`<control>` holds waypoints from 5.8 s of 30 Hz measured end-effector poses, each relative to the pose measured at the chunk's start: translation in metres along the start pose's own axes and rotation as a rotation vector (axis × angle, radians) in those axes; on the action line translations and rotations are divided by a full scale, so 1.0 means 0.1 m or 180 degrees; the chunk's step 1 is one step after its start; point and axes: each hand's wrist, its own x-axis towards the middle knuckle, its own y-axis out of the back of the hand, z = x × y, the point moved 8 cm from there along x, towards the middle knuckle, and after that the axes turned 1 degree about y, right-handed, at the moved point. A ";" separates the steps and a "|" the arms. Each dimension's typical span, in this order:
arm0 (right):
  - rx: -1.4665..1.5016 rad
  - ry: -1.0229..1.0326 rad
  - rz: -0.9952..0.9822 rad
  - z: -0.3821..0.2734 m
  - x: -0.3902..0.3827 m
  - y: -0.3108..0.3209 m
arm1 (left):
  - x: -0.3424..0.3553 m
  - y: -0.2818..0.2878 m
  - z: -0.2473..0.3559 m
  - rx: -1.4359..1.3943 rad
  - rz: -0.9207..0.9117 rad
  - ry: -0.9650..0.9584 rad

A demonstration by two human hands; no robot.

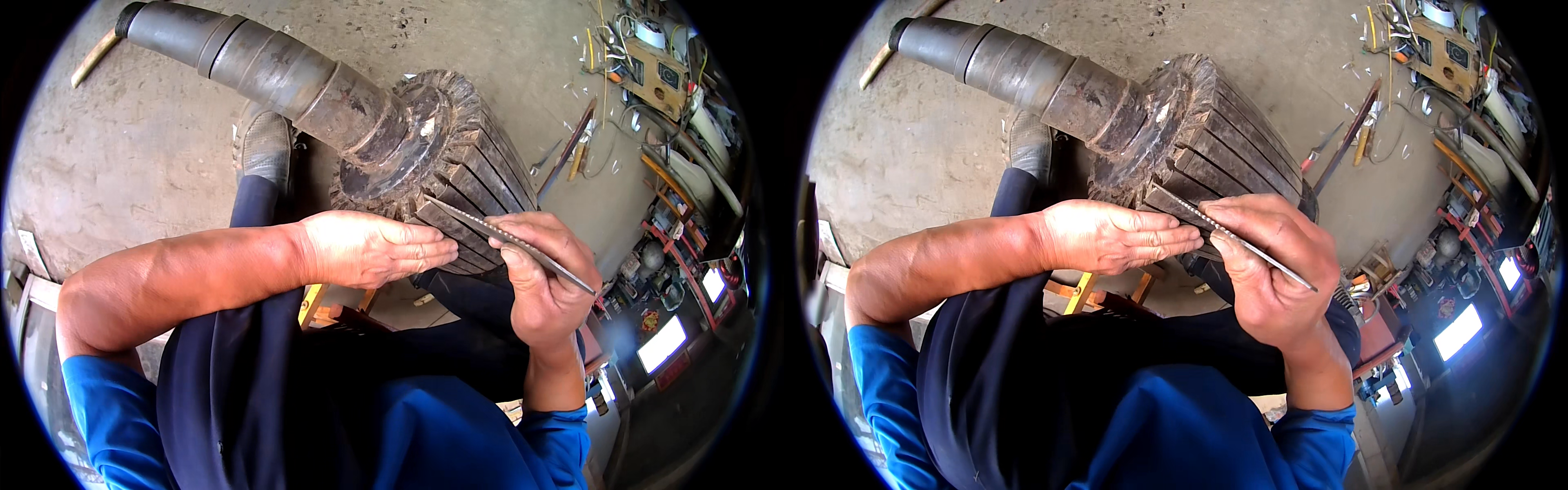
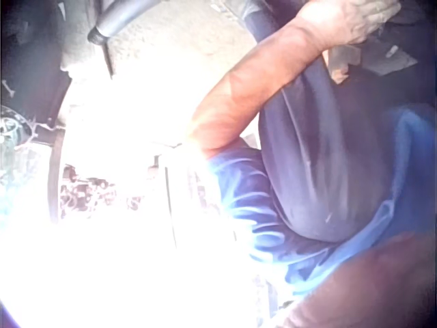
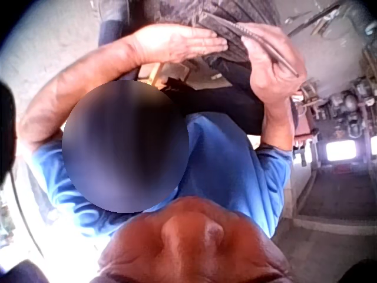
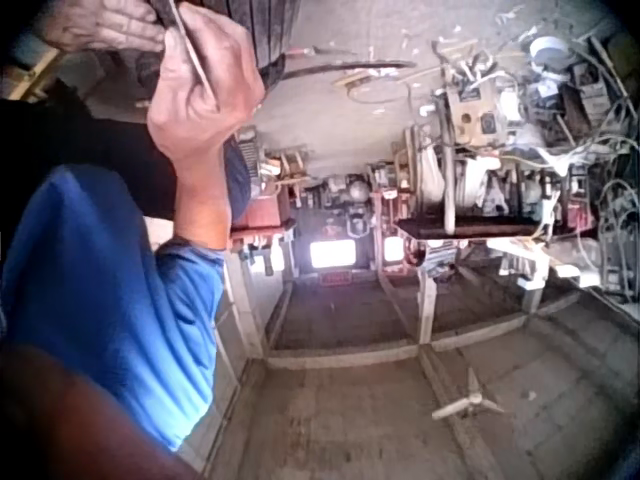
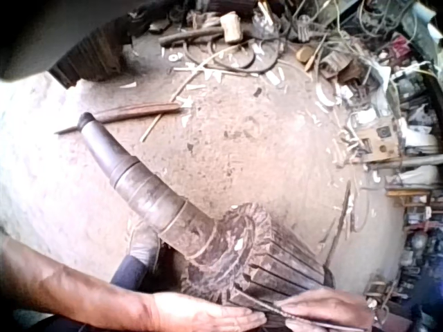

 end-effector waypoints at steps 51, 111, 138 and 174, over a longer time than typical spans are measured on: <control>-0.0712 0.1061 0.0298 -0.01 -0.26 -0.19 | -0.08 0.05 0.01 -0.0499 -0.0045 0.0337; -0.0246 -0.0983 -0.0101 0.96 -0.91 0.64 | -0.19 0.08 -0.28 -0.0381 -0.0446 0.0860; -0.0933 0.0986 0.0725 0.72 -1.21 0.43 | -0.85 -0.10 -0.66 -0.1339 0.0317 0.3062; 0.0403 0.0020 0.0270 0.25 -0.16 -0.15 | -0.76 -0.03 -0.58 -0.1634 0.0289 0.3059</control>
